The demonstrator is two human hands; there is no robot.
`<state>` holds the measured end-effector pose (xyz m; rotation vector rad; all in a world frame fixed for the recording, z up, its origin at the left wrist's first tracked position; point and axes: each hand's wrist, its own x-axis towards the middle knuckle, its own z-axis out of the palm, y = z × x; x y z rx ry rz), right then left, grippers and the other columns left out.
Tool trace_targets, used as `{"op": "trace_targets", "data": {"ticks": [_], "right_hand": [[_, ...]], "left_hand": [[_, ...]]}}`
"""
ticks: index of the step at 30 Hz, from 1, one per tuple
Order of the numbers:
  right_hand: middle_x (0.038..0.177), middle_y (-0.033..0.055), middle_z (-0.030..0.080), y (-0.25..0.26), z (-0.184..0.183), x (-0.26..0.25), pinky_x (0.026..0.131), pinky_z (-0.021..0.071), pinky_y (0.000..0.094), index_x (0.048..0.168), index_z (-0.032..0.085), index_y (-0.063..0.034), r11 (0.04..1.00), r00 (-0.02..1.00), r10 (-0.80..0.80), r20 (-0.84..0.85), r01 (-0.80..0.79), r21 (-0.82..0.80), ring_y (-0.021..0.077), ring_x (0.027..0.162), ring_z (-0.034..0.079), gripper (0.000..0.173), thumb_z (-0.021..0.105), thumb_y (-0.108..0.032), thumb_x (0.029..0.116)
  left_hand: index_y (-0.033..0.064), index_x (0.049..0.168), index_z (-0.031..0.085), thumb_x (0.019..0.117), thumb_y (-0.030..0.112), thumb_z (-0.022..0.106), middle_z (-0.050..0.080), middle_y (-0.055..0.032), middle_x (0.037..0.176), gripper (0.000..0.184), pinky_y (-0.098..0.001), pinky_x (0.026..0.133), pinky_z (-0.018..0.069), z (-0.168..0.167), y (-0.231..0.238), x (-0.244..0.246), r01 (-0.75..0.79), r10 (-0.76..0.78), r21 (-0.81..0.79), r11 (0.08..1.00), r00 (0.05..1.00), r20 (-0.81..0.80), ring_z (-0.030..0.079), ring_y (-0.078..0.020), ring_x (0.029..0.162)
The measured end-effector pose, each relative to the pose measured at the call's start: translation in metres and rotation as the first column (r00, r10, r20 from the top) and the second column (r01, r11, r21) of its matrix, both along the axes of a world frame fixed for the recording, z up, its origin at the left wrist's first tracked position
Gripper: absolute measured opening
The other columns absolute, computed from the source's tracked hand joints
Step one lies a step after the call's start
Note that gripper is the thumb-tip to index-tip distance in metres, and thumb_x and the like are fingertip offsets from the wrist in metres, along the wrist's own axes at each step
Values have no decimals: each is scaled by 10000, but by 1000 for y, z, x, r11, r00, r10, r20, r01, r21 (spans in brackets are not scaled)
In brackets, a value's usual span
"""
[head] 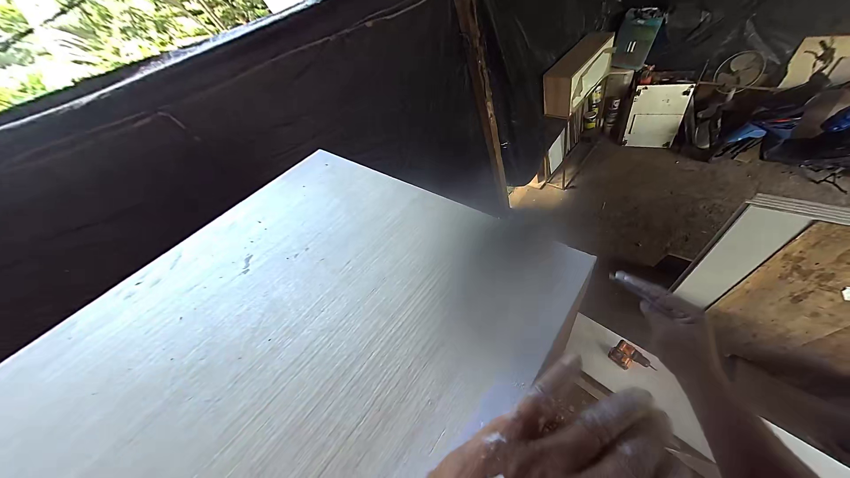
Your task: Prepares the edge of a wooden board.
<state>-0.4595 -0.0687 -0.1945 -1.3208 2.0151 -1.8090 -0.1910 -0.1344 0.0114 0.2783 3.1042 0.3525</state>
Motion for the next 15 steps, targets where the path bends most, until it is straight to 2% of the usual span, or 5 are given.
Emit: {"op": "trace_targets", "data": {"ticks": [2, 5, 9, 11, 15], "right_hand": [[1295, 69, 714, 0, 62, 8, 1218, 350, 495, 1200, 751, -64, 983, 924, 29, -381, -95, -155, 184, 1330, 591, 356, 443, -87, 1023], [1310, 38, 705, -4, 121, 36, 1237, 165, 666, 1158, 767, -131, 976, 691, 63, -720, -193, -101, 245, 1413, 504, 360, 454, -57, 997], [1331, -5, 696, -22, 134, 48, 1184, 194, 731, 1230, 748, -163, 996, 501, 86, -861, -70, 59, 256, 1400, 520, 415, 448, -37, 972], [1345, 18, 690, -40, 138, 37, 1168, 235, 726, 1271, 732, -136, 997, 469, 67, -880, -1, 75, 267, 1371, 554, 435, 443, -15, 969], [1381, 49, 669, -37, 146, 48, 1191, 205, 717, 1310, 705, -105, 991, 417, 99, -903, 45, 130, 276, 1412, 513, 450, 452, 0, 952]], "left_hand": [[118, 1398, 602, 1093, 97, 366, 591, -79, 1471, 386, -592, 1215, 281, -8, -3, 3, -15, 15, -127, 992, 1000, 1, 484, -277, 1435], [55, 1282, 654, 1061, -3, 348, 671, -118, 1351, 381, -565, 1155, 381, -23, 2, 2, 28, -8, -353, 935, 998, 58, 599, -302, 1317], [41, 1322, 628, 1045, -26, 333, 665, -139, 1354, 410, -511, 1085, 446, -28, 3, 0, 29, -6, -487, 873, 999, 48, 617, -308, 1286], [22, 1321, 616, 1047, -23, 333, 653, -160, 1359, 396, -523, 1074, 455, -29, 4, 1, 25, -12, -457, 889, 999, 30, 616, -327, 1282], [22, 1333, 620, 1042, 9, 354, 643, -147, 1381, 395, -470, 1043, 478, -28, 1, 1, 19, -16, -427, 904, 1000, 10, 605, -314, 1296]]}}
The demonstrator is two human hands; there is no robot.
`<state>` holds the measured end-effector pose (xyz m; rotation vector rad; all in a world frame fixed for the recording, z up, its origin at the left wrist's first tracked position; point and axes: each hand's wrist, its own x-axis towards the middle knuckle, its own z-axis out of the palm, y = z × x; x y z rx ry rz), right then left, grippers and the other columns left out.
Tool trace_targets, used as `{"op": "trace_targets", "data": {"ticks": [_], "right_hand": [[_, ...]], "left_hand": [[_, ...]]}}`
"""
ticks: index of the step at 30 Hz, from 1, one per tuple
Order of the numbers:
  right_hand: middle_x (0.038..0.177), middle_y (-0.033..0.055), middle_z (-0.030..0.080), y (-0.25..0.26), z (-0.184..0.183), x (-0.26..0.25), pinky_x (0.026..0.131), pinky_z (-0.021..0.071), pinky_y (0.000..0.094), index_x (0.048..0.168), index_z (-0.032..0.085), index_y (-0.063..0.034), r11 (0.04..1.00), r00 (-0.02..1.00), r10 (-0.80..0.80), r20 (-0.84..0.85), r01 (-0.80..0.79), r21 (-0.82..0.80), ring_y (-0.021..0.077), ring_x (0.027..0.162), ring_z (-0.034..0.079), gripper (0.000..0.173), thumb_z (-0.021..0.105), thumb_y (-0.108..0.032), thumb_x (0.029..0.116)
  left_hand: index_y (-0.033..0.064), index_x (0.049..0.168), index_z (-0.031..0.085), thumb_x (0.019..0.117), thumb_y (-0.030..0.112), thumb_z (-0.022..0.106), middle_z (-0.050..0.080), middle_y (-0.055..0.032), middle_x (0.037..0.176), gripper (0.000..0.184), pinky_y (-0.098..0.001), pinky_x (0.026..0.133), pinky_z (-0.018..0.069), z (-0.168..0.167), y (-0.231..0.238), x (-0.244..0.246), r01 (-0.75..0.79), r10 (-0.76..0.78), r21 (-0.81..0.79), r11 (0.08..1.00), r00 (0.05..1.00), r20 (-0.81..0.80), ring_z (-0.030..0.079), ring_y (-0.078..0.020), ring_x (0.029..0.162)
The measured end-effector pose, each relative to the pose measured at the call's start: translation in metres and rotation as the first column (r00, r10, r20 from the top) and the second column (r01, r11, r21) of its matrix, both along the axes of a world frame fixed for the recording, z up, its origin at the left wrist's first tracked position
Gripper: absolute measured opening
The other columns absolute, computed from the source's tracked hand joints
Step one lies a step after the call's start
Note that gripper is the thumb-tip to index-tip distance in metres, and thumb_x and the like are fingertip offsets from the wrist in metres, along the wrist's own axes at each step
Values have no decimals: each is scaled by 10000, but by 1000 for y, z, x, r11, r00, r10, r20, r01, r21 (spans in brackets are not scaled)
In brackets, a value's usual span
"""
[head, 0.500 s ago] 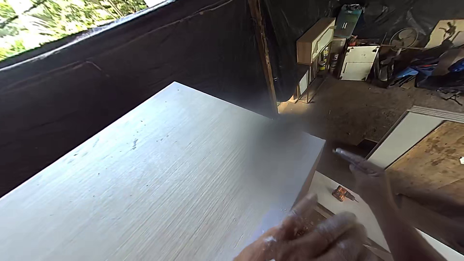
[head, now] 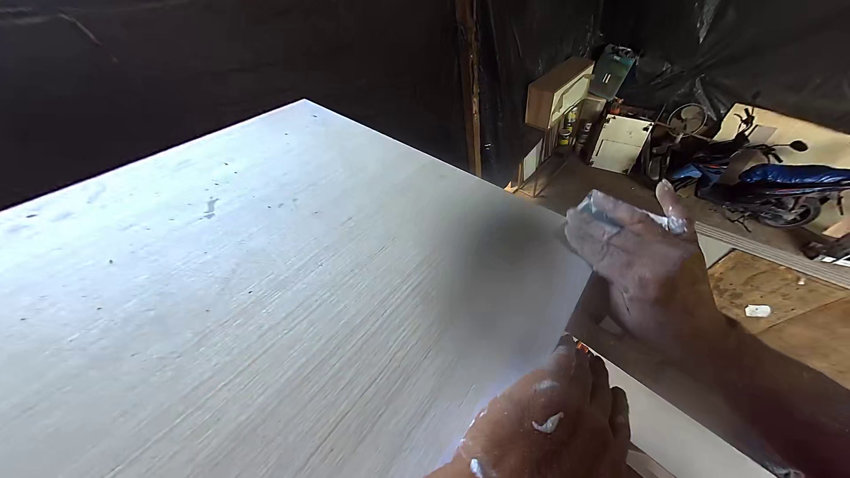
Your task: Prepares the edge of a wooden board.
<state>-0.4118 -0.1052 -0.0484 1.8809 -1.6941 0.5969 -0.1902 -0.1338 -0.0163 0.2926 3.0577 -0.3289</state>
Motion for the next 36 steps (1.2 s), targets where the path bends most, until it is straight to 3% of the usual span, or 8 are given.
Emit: {"op": "trace_targets", "data": {"ticks": [2, 6, 17, 21, 24, 29, 33, 36], "right_hand": [[1342, 39, 692, -5, 0, -7, 1176, 241, 714, 1283, 723, -120, 1000, 1000, 5, -9, -5, -17, 285, 1386, 541, 415, 466, -9, 976], [1358, 64, 682, -8, 6, -5, 1205, 187, 699, 1289, 711, -76, 996, 996, -81, -27, 81, 23, 308, 1410, 510, 441, 442, 33, 958], [1282, 1, 723, 33, -4, 33, 1200, 220, 691, 1198, 765, -145, 997, 996, 38, 76, -33, -67, 249, 1393, 532, 398, 458, -42, 967], [1294, 35, 714, 16, -1, 19, 1193, 234, 679, 1228, 747, -104, 996, 995, -65, 79, 70, -64, 286, 1373, 547, 414, 453, -21, 949], [1288, 5, 718, 39, -4, 47, 1197, 204, 712, 1203, 759, -140, 998, 996, 0, 93, 6, -61, 254, 1399, 521, 372, 464, -74, 987], [1333, 23, 698, 8, 0, 27, 1198, 196, 700, 1255, 740, -119, 990, 990, -140, 23, 141, -26, 294, 1403, 520, 432, 459, -4, 948], [1393, 16, 661, 29, -2, 46, 1203, 219, 689, 1299, 716, -132, 995, 995, -96, 6, 96, 5, 269, 1453, 462, 452, 454, -24, 947], [1377, 19, 673, 10, 0, 30, 1187, 229, 697, 1310, 712, -131, 990, 990, -141, -23, 142, 27, 301, 1434, 483, 472, 476, 35, 936]], "left_hand": [[28, 1330, 627, 1020, -41, 372, 640, -137, 1391, 408, -469, 1035, 485, -1, -1, -1, -3, 3, -5, 1000, 1000, -8, 603, -308, 1302], [28, 1338, 621, 986, -49, 406, 634, -166, 1381, 420, -449, 1002, 492, 0, -4, -4, 15, -15, 14, 1000, 1000, 0, 605, -322, 1287], [37, 1419, 552, 940, -90, 466, 591, -168, 1435, 503, -470, 1058, 452, 5, -1, -3, -17, 18, -12, 1000, 996, 83, 578, -339, 1314], [34, 1450, 529, 961, -72, 446, 539, -179, 1494, 507, -483, 1078, 435, 5, -1, -3, -4, 5, -10, 1000, 995, 103, 549, -350, 1349], [56, 1374, 594, 922, -91, 484, 629, -129, 1393, 488, -453, 1039, 458, 2, -1, -1, -14, 15, -20, 1000, 999, 35, 595, -315, 1284], [50, 1446, 533, 962, -91, 423, 540, -169, 1495, 516, -475, 1054, 438, 4, 0, -3, -3, 6, -32, 999, 995, 99, 568, -345, 1318], [54, 1420, 555, 924, -98, 473, 606, -152, 1414, 526, -461, 1029, 451, 3, -1, -2, -5, 6, -13, 1000, 997, 76, 592, -330, 1279], [57, 1476, 506, 958, -88, 452, 522, -171, 1512, 541, -498, 1112, 395, 8, 0, -4, -16, 18, -13, 1000, 986, 167, 547, -353, 1344]]}}
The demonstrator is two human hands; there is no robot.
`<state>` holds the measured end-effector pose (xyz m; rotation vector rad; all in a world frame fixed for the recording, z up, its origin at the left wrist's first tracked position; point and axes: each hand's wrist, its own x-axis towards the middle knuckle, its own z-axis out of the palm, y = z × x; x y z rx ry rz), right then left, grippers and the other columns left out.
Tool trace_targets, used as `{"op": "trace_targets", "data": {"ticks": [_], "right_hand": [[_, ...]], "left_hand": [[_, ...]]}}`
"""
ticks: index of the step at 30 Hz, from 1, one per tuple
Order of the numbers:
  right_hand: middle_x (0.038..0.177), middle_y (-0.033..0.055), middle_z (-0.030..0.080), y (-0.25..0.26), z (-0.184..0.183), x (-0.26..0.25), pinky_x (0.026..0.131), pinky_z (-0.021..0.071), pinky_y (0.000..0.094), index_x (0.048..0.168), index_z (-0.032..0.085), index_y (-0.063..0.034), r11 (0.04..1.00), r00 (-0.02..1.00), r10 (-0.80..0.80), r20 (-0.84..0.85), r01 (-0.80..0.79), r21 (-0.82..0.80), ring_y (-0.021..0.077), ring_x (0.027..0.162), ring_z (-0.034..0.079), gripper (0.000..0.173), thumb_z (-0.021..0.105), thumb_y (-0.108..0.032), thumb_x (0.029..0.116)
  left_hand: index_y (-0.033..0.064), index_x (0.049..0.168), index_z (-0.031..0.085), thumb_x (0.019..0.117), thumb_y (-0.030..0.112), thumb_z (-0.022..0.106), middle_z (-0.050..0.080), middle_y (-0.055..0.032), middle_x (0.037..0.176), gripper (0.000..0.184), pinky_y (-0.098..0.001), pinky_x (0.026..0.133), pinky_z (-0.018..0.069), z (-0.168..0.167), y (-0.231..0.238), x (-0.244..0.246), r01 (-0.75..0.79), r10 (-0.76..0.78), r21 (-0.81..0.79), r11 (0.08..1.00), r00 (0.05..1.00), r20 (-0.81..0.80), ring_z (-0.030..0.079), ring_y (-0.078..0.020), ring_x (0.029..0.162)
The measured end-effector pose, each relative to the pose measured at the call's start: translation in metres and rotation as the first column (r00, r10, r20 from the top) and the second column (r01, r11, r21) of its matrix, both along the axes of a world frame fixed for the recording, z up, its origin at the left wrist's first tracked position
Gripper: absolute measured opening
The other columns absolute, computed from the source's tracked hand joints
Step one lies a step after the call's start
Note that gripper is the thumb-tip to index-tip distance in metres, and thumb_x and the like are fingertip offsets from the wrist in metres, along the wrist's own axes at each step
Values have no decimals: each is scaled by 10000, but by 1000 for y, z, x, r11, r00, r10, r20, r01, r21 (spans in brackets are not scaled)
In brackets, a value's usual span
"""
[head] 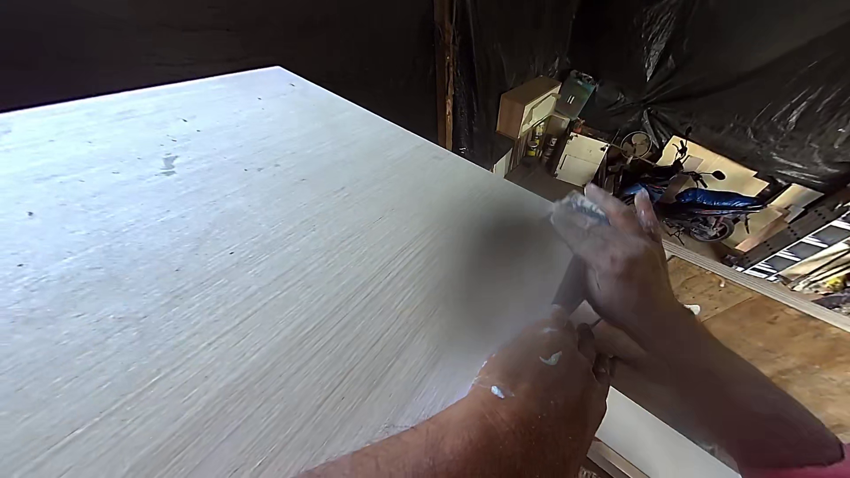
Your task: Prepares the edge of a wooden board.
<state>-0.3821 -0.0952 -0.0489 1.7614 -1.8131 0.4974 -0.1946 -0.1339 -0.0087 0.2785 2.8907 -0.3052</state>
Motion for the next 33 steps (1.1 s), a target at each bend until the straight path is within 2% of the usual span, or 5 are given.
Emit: {"op": "trace_targets", "data": {"ticks": [12, 17, 23, 27, 33], "right_hand": [[1487, 50, 586, -22, 13, -13, 1235, 173, 646, 1420, 617, -91, 984, 990, -116, -74, 125, 129, 302, 1493, 398, 544, 496, 111, 930], [1426, 61, 637, 1, 11, -6, 1211, 245, 640, 1358, 671, -81, 989, 984, -108, -141, 120, 83, 299, 1440, 477, 486, 511, 70, 925], [1492, 90, 576, -21, 24, -15, 1232, 189, 640, 1418, 609, -61, 964, 977, -126, -170, 161, 212, 324, 1485, 405, 537, 530, 108, 915], [1435, 86, 626, 13, 20, 4, 1218, 246, 631, 1362, 660, -66, 985, 978, -52, -204, 84, 149, 306, 1446, 468, 508, 536, 86, 894], [1463, 81, 604, -18, 25, -18, 1227, 190, 653, 1394, 636, -81, 964, 970, -119, -211, 164, 210, 319, 1474, 425, 518, 514, 109, 928]], "left_hand": [[49, 1499, 479, 964, -13, 490, 477, -195, 1543, 539, -509, 1129, 377, 7, -3, -2, -3, 3, 3, 1000, 999, 50, 514, -376, 1372], [63, 1475, 504, 957, -70, 458, 503, -186, 1519, 537, -502, 1140, 368, 4, -2, -2, -11, 10, 15, 1000, 999, 38, 538, -363, 1349], [56, 1489, 484, 964, -11, 504, 469, -196, 1541, 530, -507, 1147, 356, 6, -2, -4, -27, 25, 33, 999, 997, 67, 511, -371, 1367], [63, 1490, 488, 964, -47, 480, 498, -192, 1516, 538, -507, 1143, 353, 5, 0, -2, -28, 26, 32, 999, 997, 66, 525, -361, 1352], [81, 1515, 461, 940, 42, 574, 446, -188, 1561, 587, -520, 1150, 345, 7, -1, -4, -49, 45, 43, 998, 994, 104, 499, -374, 1373]]}}
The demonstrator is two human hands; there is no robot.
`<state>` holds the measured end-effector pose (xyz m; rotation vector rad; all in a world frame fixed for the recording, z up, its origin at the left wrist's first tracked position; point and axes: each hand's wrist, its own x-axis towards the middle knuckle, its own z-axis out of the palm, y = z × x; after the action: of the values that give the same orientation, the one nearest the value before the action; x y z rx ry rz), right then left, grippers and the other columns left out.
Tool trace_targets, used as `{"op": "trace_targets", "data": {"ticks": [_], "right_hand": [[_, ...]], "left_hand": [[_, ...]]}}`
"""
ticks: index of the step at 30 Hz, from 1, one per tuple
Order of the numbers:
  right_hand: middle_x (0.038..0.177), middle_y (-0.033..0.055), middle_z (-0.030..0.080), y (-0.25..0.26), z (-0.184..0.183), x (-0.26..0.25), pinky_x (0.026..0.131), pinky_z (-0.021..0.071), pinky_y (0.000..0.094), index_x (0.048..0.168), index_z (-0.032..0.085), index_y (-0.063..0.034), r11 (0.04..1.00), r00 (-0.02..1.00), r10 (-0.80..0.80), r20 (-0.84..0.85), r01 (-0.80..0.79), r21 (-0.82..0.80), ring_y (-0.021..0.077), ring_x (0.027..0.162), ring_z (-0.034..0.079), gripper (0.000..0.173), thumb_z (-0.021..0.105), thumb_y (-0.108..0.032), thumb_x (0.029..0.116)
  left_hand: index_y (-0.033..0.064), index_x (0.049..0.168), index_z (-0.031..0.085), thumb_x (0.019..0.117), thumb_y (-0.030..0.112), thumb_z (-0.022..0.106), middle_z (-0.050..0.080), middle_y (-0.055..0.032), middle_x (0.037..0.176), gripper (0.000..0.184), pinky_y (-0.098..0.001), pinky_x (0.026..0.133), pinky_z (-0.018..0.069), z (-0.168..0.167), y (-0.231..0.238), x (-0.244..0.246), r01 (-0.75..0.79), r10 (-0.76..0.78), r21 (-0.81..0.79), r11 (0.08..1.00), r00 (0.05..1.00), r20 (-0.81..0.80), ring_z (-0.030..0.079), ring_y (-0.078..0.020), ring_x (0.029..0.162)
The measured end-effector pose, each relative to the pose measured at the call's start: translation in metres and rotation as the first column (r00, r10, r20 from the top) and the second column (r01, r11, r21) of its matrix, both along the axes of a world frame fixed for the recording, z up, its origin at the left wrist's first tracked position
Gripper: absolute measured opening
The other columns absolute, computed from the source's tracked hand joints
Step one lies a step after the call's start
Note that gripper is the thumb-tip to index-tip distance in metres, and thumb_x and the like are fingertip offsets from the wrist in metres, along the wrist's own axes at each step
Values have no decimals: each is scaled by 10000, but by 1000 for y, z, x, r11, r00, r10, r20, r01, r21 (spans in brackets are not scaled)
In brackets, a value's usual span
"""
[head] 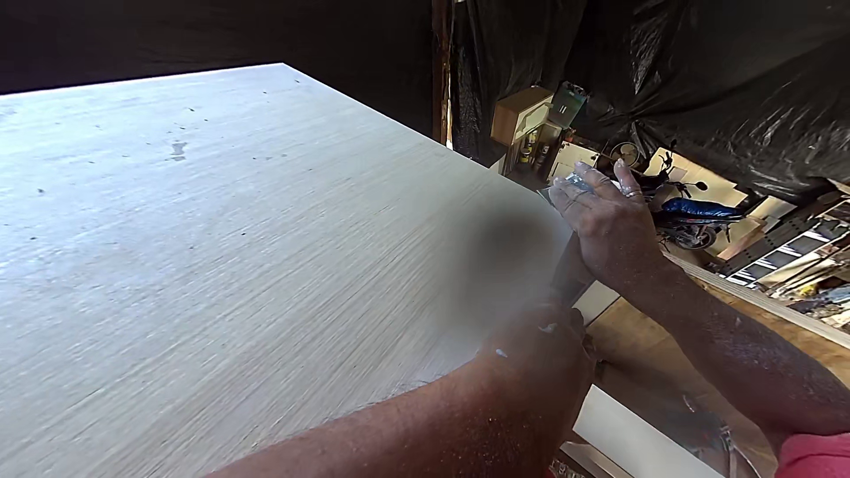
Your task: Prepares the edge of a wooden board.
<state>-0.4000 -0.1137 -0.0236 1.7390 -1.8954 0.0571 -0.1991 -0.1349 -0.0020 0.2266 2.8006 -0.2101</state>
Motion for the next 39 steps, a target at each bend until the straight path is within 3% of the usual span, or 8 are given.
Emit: {"op": "trace_targets", "data": {"ticks": [4, 10, 14, 19, 24, 29, 33, 39], "right_hand": [[1441, 88, 622, 27, -4, 17, 1224, 239, 617, 1366, 657, -68, 995, 995, 90, -52, -92, -42, 303, 1453, 458, 482, 542, 61, 916], [1443, 70, 623, -1, -1, -1, 1227, 219, 626, 1385, 648, -94, 999, 999, 32, -9, -32, -18, 312, 1465, 439, 519, 510, 111, 928], [1434, 83, 628, 22, -3, 17, 1218, 264, 621, 1365, 658, -75, 986, 987, 160, -23, -161, -46, 304, 1443, 474, 492, 538, 76, 913], [1463, 51, 609, -3, -2, -9, 1230, 224, 618, 1397, 640, -108, 998, 998, 65, 6, -65, -27, 288, 1474, 432, 536, 482, 119, 937], [1437, 64, 628, 19, -11, 8, 1216, 265, 611, 1362, 662, -81, 982, 987, 160, -19, -161, -95, 292, 1444, 474, 471, 499, 62, 944], [1434, 74, 630, -17, -2, -51, 1211, 210, 672, 1366, 662, -97, 995, 993, -86, 80, 90, -50, 328, 1455, 453, 489, 486, 76, 944], [1435, 52, 631, 15, -5, -18, 1220, 256, 622, 1386, 648, -86, 981, 994, 52, 98, -32, -192, 301, 1450, 464, 527, 471, 92, 922], [1413, 32, 649, 10, -17, -11, 1205, 258, 644, 1345, 685, -119, 983, 994, 91, 62, -79, -165, 294, 1433, 487, 483, 476, 77, 956]], "left_hand": [[79, 1503, 477, 956, 4, 530, 457, -191, 1551, 554, -522, 1136, 357, 1, -1, 0, 3, -3, 2, 1000, 1000, -3, 499, -371, 1375], [89, 1532, 443, 967, 119, 561, 426, -192, 1577, 578, -539, 1167, 324, 3, -1, 0, 3, -4, 12, 1000, 999, 32, 457, -382, 1415], [94, 1522, 455, 953, 69, 564, 422, -184, 1579, 580, -536, 1135, 350, 3, -1, 0, -4, 4, 12, 1000, 999, 40, 474, -377, 1395], [105, 1532, 446, 930, 198, 635, 417, -187, 1584, 637, -552, 1143, 346, 1, -1, 1, -10, 9, 39, 999, 1000, 28, 457, -385, 1413], [101, 1530, 453, 927, 142, 628, 448, -192, 1557, 629, -548, 1138, 348, 0, -1, 2, -3, 2, 43, 999, 1000, 13, 478, -385, 1388], [111, 1542, 439, 943, 223, 633, 432, -160, 1584, 639, -554, 1185, 284, 3, 1, 3, -17, 16, 38, 999, 999, 32, 452, -361, 1424], [90, 1522, 459, 929, 179, 638, 440, -181, 1572, 626, -546, 1165, 313, 1, 1, 1, -2, 1, 33, 999, 1000, 27, 474, -382, 1399], [95, 1535, 440, 943, 125, 614, 406, -184, 1596, 617, -551, 1166, 311, 3, 1, 1, -4, 3, 19, 1000, 998, 55, 444, -382, 1428]]}}
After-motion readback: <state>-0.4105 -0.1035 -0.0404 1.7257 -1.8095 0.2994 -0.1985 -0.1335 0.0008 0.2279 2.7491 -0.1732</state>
